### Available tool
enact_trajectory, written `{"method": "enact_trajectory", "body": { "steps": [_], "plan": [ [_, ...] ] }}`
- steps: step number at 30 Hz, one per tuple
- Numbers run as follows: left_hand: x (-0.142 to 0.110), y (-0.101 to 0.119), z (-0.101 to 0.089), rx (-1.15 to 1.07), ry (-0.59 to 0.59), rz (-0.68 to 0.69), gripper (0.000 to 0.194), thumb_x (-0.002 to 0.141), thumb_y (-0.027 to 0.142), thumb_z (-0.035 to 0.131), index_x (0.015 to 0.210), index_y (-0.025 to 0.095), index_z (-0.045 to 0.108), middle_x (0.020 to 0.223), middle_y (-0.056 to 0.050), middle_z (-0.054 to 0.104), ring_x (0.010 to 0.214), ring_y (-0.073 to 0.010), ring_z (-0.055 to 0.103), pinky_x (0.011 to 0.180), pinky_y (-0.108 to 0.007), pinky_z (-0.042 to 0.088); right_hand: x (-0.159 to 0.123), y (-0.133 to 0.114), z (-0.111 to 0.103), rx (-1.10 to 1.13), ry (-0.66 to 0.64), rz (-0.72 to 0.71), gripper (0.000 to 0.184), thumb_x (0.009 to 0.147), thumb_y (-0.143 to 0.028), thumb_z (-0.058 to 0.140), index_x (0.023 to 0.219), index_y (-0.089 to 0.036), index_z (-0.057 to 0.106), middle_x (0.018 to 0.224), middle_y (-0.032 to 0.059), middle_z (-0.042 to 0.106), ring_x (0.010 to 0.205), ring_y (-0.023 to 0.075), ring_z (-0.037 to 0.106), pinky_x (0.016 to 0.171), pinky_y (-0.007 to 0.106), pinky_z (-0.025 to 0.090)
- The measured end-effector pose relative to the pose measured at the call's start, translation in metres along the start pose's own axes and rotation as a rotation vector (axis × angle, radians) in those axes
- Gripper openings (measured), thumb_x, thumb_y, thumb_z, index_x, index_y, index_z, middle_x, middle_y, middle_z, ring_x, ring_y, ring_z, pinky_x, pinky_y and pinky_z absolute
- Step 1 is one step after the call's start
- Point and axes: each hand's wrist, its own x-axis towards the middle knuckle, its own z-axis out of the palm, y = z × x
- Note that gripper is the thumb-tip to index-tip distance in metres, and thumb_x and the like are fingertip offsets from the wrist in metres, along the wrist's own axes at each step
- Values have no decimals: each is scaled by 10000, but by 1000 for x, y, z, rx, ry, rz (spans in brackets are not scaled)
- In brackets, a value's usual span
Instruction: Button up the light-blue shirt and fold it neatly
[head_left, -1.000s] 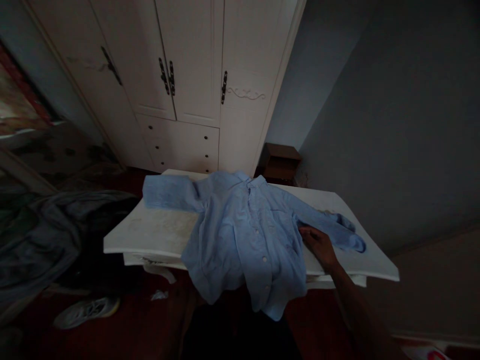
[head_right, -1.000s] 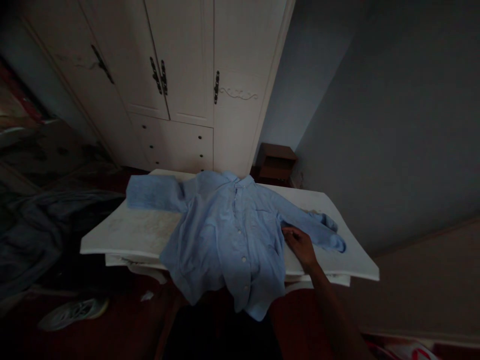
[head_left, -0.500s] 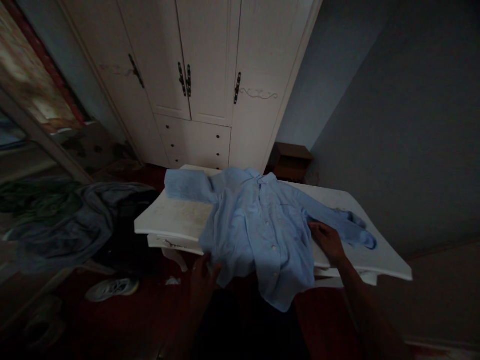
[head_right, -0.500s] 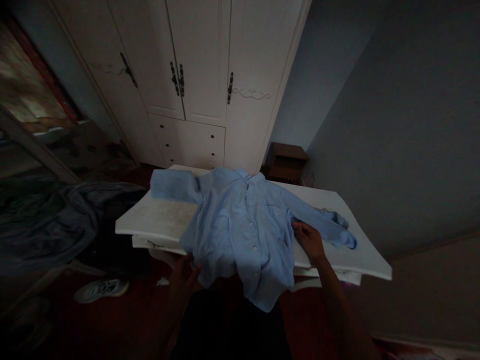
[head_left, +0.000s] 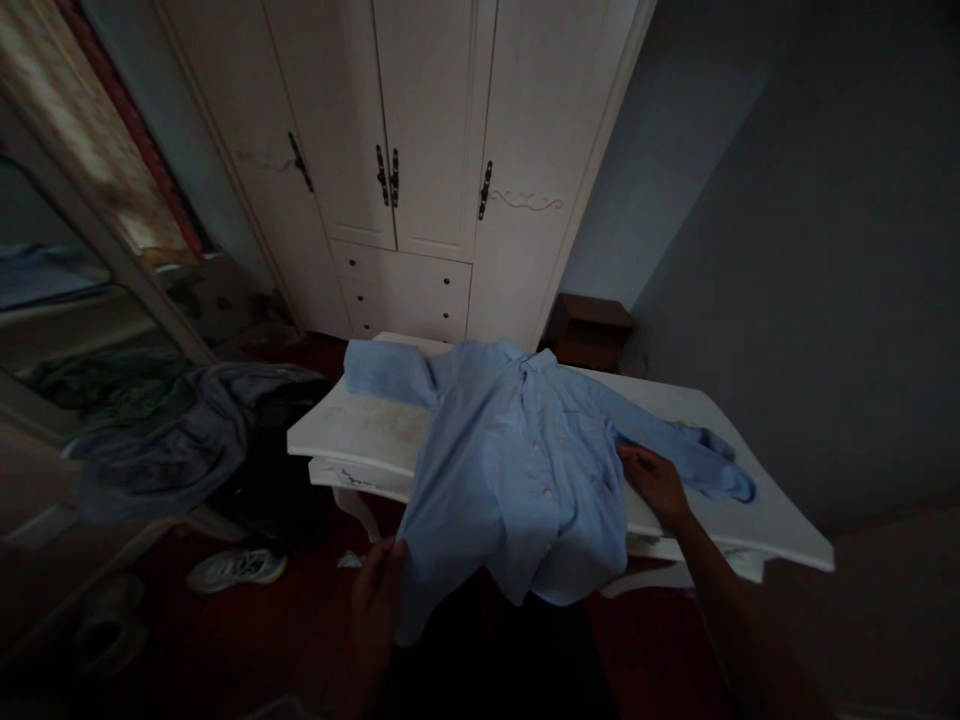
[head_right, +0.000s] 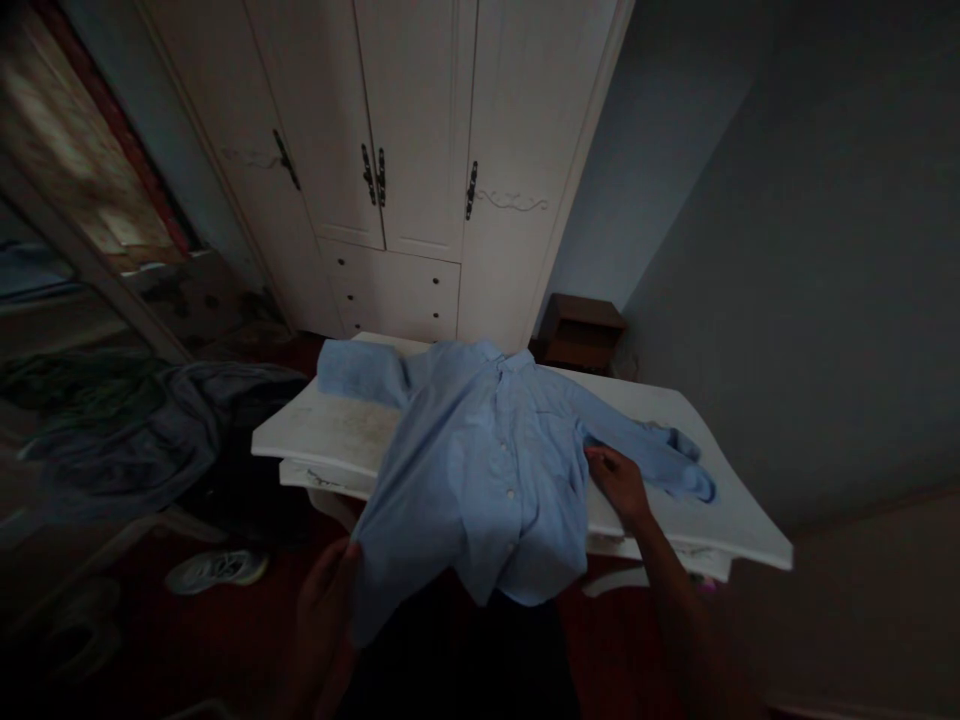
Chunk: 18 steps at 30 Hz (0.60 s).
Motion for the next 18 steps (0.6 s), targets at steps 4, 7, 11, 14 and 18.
{"method": "enact_trajectory", "body": {
  "steps": [4,7,11,14,18],
  "plan": [
    [0,18,-8,15,-65,-85,619,663,715,622,912,155,703,891,-70,712,917,-268,639,806,-333,493,1,-3,-1,-15,-16,-3,443,760,-594,579,829,-187,740,850,85,756,777,265,687,724,364,532],
    [2,31,-9,33,-162,-172,627,659,713,624,877,133,715,870,-87,716,905,-291,649,816,-371,493,3,-11,4,-60,24,-5,410,763,-549,572,832,-182,742,845,87,756,779,268,684,735,374,530],
    [5,36,-11,-19,-290,-231,589,626,670,682,830,119,718,782,-90,715,782,-286,666,697,-361,515,8,-50,31,-96,134,-128,361,804,-452,539,903,-170,741,887,86,752,799,248,677,802,367,518],
    [4,35,-13,-88,-285,-215,563,625,637,706,887,138,708,785,-67,717,747,-260,672,649,-327,520,20,-99,69,-58,-22,-309,325,848,-406,520,948,-185,736,896,69,747,808,225,671,778,331,515],
    [-2,35,-15,-99,-242,-198,547,612,611,740,895,145,691,814,-63,720,738,-233,672,642,-296,527,52,-170,137,-40,-327,-570,296,897,-341,502,1062,-197,701,975,59,727,810,189,653,775,300,505]
  ]
}}
